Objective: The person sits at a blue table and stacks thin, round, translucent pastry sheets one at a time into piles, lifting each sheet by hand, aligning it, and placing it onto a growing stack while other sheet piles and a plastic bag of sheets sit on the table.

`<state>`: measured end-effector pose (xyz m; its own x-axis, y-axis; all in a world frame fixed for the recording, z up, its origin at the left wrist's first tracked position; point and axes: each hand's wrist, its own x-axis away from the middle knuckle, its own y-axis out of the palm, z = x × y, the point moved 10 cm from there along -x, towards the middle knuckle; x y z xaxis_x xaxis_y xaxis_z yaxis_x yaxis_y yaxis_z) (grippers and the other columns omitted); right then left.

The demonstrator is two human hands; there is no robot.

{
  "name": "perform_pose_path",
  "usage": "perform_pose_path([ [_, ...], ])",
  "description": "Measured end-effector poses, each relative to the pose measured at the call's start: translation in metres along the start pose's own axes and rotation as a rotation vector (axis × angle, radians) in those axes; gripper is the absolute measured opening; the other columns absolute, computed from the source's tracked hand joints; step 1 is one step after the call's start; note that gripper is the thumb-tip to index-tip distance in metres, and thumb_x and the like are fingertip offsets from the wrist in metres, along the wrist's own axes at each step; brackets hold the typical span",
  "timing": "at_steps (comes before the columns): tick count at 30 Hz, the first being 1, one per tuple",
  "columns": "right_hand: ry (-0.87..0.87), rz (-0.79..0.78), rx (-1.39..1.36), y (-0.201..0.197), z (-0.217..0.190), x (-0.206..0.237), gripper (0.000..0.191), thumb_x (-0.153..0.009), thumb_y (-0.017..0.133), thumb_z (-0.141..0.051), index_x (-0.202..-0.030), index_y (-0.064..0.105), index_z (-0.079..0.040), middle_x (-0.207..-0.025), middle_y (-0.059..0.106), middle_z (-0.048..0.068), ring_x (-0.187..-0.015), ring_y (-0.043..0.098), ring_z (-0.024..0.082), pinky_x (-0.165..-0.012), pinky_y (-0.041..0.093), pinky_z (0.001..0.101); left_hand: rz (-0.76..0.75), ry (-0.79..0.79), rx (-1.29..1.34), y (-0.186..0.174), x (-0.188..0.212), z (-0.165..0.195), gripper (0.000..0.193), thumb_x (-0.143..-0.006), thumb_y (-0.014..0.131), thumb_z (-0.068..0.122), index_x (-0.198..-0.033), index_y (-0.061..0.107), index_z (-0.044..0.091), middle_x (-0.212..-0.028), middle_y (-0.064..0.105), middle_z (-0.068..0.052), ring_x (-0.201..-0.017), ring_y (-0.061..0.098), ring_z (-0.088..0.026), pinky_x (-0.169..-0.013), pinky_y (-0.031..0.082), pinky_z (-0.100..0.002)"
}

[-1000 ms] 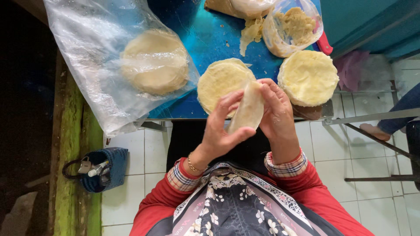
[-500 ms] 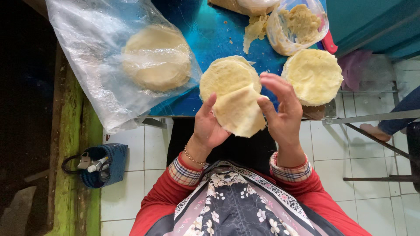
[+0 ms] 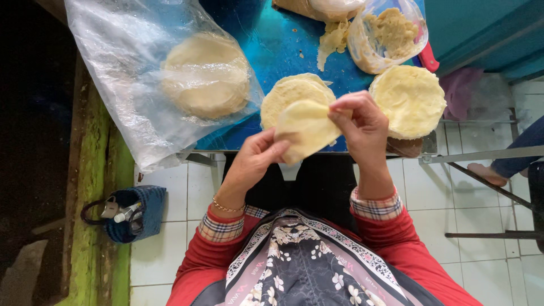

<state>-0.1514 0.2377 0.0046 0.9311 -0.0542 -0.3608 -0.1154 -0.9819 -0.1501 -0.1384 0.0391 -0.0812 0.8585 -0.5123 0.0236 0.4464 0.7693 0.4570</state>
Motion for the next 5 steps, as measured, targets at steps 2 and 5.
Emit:
perform_pose_path([
  [2,-0.206,0.035,0.227,0.008,-0.026,-0.005,0.017,-0.097,0.078,0.002,-0.111,0.071,-0.003,-0.119,0.061,0.006,-0.105,0.061,0.016,-0.090,0.052,0.0273,0.166,0.083,-0.032,-0.015,-0.002,0.002,0.033,-0.103,0.060,0.012,-0.132,0.064,-0.003,-0.111,0.074,-0.005,-0.095,0.072,-0.012,-0.082,0.060,-0.028],
  [5,-0.363,0.026,0.542,0.031,-0.055,-0.008,0.024,-0.092,0.080,-0.001,-0.115,0.073,-0.006,-0.129,0.060,0.009,-0.116,0.062,0.026,-0.098,0.054,0.0350,0.329,0.081,-0.075,-0.031,-0.005,-0.007,0.032,-0.102,0.059,0.009,-0.131,0.063,-0.004,-0.107,0.076,-0.008,-0.089,0.073,-0.015,-0.077,0.064,-0.031],
])
